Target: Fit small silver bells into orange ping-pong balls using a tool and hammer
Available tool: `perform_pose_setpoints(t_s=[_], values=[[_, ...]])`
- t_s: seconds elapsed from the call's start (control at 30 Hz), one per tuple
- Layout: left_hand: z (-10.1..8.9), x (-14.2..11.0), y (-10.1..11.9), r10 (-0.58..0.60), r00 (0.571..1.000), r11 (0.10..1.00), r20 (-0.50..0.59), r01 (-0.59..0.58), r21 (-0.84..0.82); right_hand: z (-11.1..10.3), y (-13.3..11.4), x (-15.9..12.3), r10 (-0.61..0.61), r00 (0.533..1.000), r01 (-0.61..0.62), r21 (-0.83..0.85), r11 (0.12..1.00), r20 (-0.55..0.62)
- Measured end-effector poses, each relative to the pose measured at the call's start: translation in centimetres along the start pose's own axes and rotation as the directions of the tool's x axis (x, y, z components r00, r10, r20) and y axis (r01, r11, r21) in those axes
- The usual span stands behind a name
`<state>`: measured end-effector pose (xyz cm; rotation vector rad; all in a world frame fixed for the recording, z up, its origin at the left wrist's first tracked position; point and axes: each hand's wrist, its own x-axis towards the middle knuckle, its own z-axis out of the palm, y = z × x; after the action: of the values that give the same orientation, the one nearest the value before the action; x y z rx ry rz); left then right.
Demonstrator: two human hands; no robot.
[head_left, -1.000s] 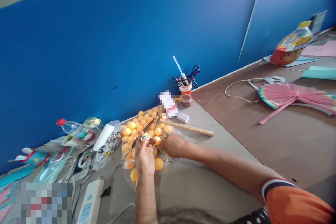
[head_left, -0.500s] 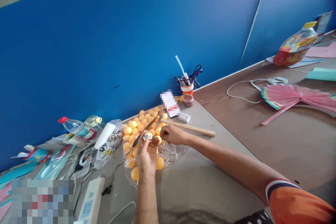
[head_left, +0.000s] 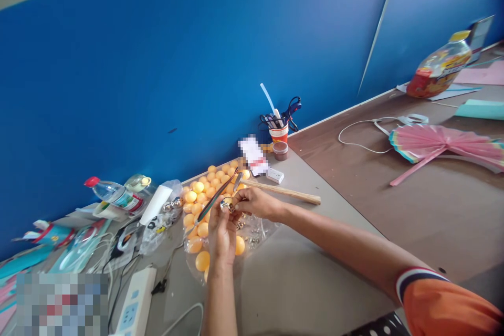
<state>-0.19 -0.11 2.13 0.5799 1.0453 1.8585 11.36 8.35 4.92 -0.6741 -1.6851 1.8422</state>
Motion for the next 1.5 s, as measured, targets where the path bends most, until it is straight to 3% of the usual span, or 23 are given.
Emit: perform_pose_setpoints(t_s=[0.3,0.53,0.73,0.97,1.07,1.23,1.5], values=[[0.4,0.0,-0.1,0.035,0.999,0.997,0.009,-0.035,0.062,0.6,0.6,0.1,0.045,0.997,-0.048,-0.048,0.998,-0.067],[0.5,-0.1,0.1,0.059,0.998,0.996,-0.003,-0.059,0.071,0.2,0.8,0.2,0.115,0.993,-0.117,0.091,0.989,0.021],[0.2,0.0,-0.1,0.073,0.997,0.995,-0.024,-0.071,0.077,0.2,0.7,0.2,0.219,0.975,-0.220,0.221,0.950,0.026],[0.7,-0.1,0.4,0.088,0.996,0.996,0.000,-0.087,0.031,0.5,1.4,0.2,0.137,0.983,-0.178,0.444,0.878,0.123],[0.6,-0.2,0.4,0.071,0.997,0.996,0.013,-0.072,0.048,0.6,2.2,0.5,0.108,0.989,-0.141,0.443,0.885,0.100],[0.6,0.0,0.1,0.091,0.994,0.994,-0.059,-0.087,0.067,0.9,3.3,0.8,0.125,0.991,-0.137,0.405,0.904,0.055],[0.6,0.0,0.2,0.115,0.992,0.992,-0.045,-0.113,0.048,1.1,2.9,0.6,0.078,0.991,-0.125,0.539,0.833,0.108]])
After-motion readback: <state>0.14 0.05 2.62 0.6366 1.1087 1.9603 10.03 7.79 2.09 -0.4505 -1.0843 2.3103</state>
